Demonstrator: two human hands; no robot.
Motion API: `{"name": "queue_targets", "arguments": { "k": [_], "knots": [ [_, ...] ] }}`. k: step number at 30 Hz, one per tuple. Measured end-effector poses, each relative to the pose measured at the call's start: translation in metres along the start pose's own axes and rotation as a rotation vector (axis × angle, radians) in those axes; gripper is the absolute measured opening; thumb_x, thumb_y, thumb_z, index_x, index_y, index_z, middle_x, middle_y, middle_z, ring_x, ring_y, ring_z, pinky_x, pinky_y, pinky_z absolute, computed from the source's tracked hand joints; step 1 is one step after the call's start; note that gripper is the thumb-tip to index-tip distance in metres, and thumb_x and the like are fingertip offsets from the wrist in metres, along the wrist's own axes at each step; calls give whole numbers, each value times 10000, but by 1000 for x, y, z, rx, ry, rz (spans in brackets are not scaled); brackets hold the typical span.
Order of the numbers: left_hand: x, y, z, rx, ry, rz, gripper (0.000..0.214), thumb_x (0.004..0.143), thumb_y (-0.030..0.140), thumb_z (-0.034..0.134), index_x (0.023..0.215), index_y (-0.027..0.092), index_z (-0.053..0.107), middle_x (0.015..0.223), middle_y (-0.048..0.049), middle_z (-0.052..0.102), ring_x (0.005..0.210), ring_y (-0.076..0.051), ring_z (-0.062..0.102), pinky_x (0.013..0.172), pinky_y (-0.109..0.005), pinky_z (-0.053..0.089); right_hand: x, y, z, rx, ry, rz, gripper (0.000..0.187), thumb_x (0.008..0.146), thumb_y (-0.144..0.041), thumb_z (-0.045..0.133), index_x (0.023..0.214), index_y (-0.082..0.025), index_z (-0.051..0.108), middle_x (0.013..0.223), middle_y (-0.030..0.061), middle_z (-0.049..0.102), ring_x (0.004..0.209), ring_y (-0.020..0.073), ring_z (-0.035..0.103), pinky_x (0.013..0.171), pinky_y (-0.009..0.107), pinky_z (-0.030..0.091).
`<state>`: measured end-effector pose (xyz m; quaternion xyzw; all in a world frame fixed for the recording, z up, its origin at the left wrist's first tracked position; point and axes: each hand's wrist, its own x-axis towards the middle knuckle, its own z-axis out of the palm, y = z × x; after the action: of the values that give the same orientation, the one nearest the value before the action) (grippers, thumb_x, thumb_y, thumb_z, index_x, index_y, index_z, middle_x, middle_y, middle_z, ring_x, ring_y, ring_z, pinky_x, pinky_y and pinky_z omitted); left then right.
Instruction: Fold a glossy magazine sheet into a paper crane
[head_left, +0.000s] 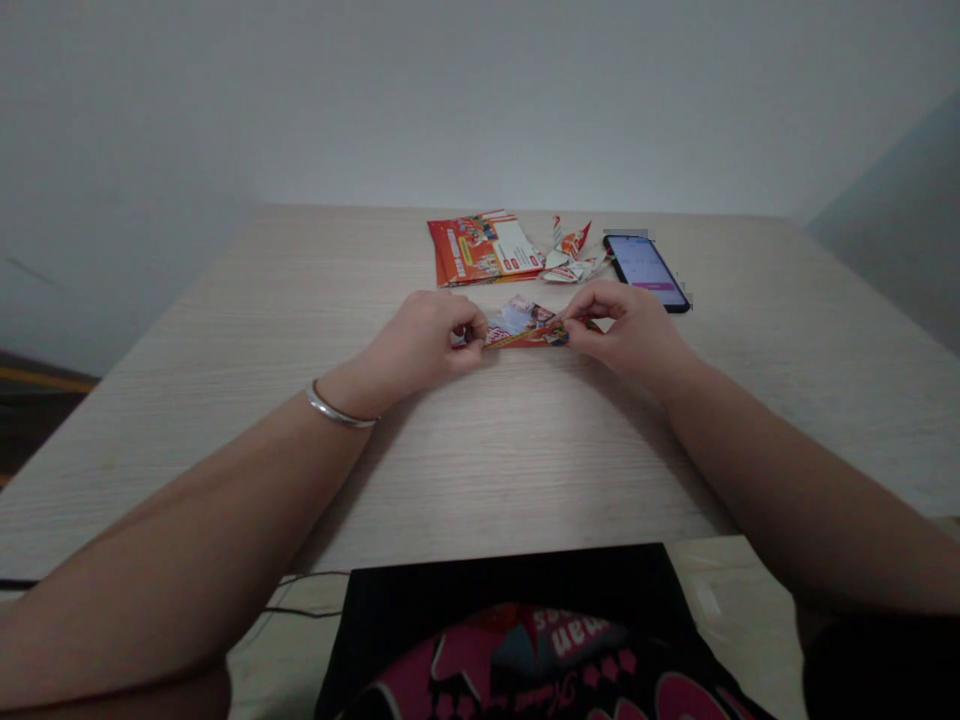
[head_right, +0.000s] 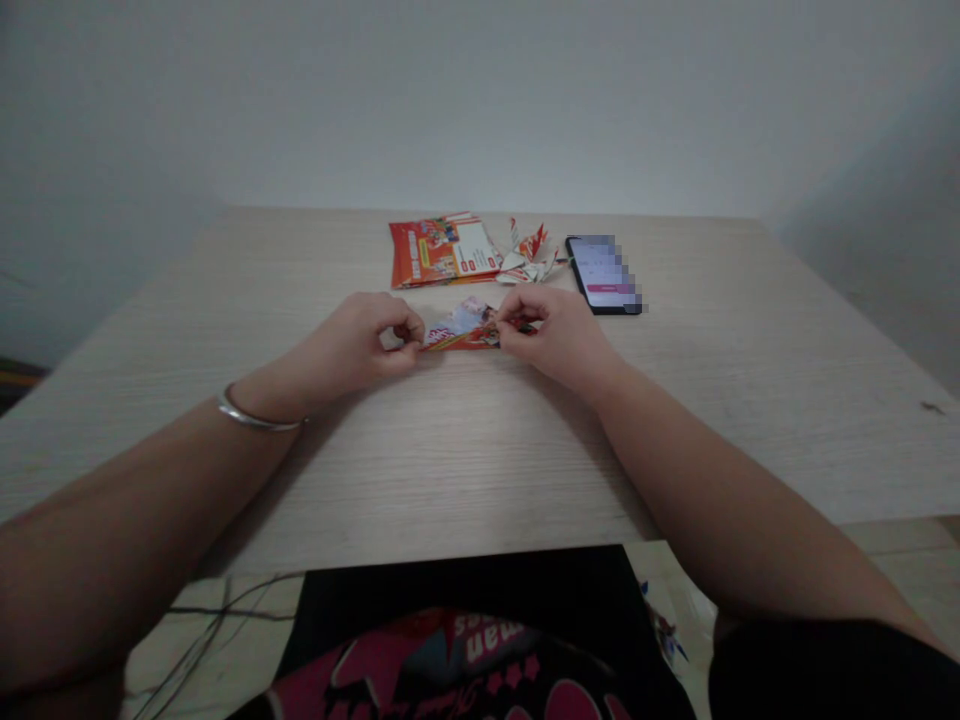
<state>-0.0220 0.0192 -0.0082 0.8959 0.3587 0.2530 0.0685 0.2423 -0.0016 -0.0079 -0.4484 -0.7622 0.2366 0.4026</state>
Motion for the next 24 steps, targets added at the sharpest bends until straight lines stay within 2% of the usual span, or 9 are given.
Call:
{"name": "queue_targets", "arguments": {
  "k": [5, 11, 19, 21, 24],
  "knots": [
    [-2, -9, -4, -28, 7, -9, 102, 773, 249, 622, 702, 187, 662, 652, 0, 665, 582, -133, 556, 612, -265, 383, 2, 12, -6, 13, 37, 81, 42, 778, -264, 680, 759, -264, 643, 804, 27, 753, 742, 208, 703, 704, 367, 579],
    [-3, -21, -9, -1, -11, -21, 104, 763, 264, 592, 713, 198, 655, 691, -6, 687, 635, -151, 582, 643, -272, 404, 4, 25, -11, 119, 31, 91, 92, 710, -298, 707, 746, -238, 648, 770, 4, 727, 727, 172, 686, 700, 335, 562],
    [-6, -33, -18, 139, -179, -13, 102, 767, 266, 588, 744, 204, 666, 684, -10, 641, 629, -161, 547, 653, -279, 386, 3, 33, -13, 76, 18, 58, 30, 768, -259, 691, 771, -248, 664, 805, 14, 723, 755, 180, 694, 726, 349, 577],
    [-6, -33, -18, 137, -158, -30, 104, 769, 239, 569, 772, 203, 666, 729, -29, 659, 668, -182, 574, 669, -292, 405, 3, 35, -15, 79, -4, 26, 23, 769, -249, 691, 784, -240, 676, 837, 18, 743, 792, 186, 717, 762, 357, 588],
    [-6, -30, -16, 109, -77, 27, 173, 809, 231, 523, 863, 194, 683, 884, -86, 715, 824, -229, 638, 761, -327, 455, 2, 30, -16, 30, -111, -42, 56, 804, -258, 673, 821, -225, 715, 909, 45, 788, 882, 205, 747, 827, 376, 596]
  ]
}}
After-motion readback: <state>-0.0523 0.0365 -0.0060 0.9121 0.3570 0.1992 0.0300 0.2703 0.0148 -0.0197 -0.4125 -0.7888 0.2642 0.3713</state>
